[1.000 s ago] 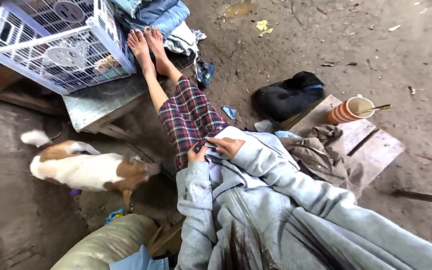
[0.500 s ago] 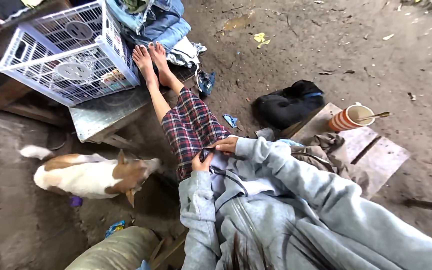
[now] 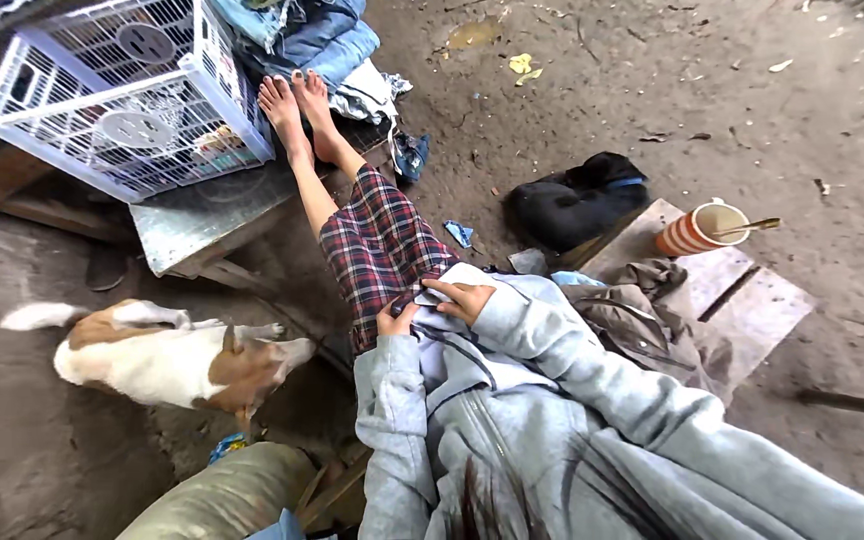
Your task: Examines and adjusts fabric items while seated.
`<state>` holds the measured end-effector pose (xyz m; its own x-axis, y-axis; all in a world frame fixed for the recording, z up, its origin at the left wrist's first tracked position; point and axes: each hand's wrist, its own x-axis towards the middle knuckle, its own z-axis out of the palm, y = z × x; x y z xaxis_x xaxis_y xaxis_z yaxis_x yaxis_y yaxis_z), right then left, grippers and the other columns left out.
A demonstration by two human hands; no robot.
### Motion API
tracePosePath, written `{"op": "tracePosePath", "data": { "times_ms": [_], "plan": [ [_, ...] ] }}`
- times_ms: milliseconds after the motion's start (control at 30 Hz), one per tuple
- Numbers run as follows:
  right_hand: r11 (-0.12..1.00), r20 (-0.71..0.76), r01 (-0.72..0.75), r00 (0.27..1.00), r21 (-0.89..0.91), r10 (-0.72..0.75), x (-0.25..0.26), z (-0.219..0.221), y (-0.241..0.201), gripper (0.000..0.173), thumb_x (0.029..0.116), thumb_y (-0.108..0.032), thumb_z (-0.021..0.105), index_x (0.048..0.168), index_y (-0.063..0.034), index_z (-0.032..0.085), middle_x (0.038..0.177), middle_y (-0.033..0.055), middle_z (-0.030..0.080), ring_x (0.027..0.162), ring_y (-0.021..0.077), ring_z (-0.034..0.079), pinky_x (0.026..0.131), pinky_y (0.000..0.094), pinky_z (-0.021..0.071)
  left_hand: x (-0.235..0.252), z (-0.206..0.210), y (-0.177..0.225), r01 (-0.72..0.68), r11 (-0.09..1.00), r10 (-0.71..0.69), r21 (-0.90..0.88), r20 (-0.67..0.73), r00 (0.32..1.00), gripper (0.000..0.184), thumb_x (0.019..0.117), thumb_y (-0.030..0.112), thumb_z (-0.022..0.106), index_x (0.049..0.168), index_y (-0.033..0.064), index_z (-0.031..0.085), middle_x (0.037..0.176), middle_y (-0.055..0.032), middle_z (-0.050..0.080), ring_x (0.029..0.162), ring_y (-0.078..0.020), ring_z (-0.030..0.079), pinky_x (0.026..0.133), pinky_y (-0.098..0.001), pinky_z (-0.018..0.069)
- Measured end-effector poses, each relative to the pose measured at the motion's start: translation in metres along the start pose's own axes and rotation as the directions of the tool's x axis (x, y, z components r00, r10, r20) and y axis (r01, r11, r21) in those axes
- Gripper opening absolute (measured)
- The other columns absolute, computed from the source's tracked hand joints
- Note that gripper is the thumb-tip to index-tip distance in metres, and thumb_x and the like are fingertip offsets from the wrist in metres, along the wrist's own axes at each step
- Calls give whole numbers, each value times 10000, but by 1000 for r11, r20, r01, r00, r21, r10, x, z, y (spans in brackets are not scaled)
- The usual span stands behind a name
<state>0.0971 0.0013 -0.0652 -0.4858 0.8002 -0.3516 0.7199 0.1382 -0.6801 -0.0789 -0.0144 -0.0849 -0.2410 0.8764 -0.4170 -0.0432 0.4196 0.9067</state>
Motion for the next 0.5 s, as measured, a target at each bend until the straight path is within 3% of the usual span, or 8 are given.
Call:
{"op": "tracePosePath", "data": {
  "times_ms": [300, 400, 500],
  "plan": [
    [1000, -41, 6, 999, 25, -5, 7, 7, -6, 523, 1091, -357, 450, 1585, -193, 395, 1307, 291, 633, 1089, 503, 662, 930, 658, 482, -3, 3, 4, 13, 999, -14, 36, 34, 999, 251, 886, -106, 667, 1124, -164, 613, 969, -143, 686, 845, -28, 623, 825, -201, 522],
    [998, -88, 48, 995, 28, -46, 1, 8, -3, 482, 1087, -322, 463, 1554, -201, 460, 1225, 296, 661, 1043, 486, 673, 911, 637, 498, -3, 3, 5, 20, 999, -20, -32, -7, 1000, 241, 878, -124, 653, 1111, -158, 603, 929, -108, 677, 813, -11, 617, 797, -189, 524],
    [979, -146, 132, 983, 157, -109, 2, 11, 6, 432, 1080, -268, 481, 1484, -134, 553, 1235, 269, 679, 1108, 439, 672, 987, 602, 485, -1, 2, 2, -3, 999, 3, -33, 8, 1000, 225, 875, -123, 644, 1097, -152, 620, 934, -110, 694, 828, -18, 637, 809, -196, 535]
  ]
}}
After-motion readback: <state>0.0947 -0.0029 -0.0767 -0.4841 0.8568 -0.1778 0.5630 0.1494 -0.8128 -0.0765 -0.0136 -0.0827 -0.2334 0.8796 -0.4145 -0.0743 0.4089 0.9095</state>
